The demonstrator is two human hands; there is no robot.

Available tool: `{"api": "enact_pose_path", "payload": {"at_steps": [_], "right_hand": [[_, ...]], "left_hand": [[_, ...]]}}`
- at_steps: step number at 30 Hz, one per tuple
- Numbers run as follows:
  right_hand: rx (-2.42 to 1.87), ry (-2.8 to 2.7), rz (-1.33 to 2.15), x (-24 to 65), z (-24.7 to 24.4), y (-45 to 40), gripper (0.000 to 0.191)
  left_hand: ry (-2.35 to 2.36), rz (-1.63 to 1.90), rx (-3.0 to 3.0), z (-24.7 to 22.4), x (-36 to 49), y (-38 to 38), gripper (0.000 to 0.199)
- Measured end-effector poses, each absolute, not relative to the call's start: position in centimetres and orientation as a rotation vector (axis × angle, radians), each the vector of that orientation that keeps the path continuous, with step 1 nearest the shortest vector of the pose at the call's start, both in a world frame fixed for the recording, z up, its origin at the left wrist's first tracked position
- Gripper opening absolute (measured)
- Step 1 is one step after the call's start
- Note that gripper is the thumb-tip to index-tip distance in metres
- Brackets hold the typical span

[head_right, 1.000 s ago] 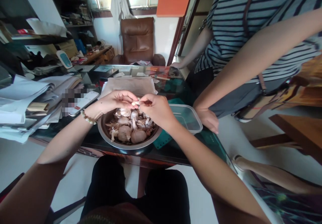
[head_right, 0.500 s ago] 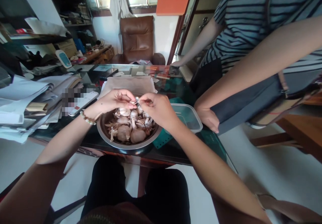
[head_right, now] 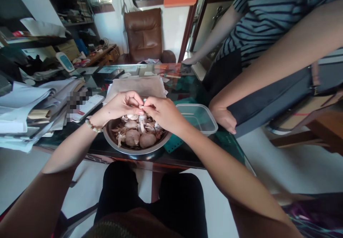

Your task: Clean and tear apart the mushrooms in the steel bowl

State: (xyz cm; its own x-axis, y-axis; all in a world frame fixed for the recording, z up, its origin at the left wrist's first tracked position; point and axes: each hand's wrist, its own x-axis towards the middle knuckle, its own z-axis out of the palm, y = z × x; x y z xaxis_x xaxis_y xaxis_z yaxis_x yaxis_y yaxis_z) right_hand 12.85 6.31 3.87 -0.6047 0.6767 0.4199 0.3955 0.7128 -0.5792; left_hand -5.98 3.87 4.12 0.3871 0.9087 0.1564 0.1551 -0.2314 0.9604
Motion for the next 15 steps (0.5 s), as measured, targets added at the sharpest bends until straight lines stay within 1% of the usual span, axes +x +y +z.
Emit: {"api": "enact_pose_path", "payload": {"at_steps": [9,15], "right_hand": [[-0.880,-2.132,0.513,13.27,3.90,6.79,0.015],[-1.006,-2.147,0.337,13.62,4.05,6.97,0.013]], "left_hand": [[0.932,0.945,1.616,3.50,-6.36,4.30,0.034],[0.892,0.964,1.568,3.33,-6.64,4.70,0.037]]}}
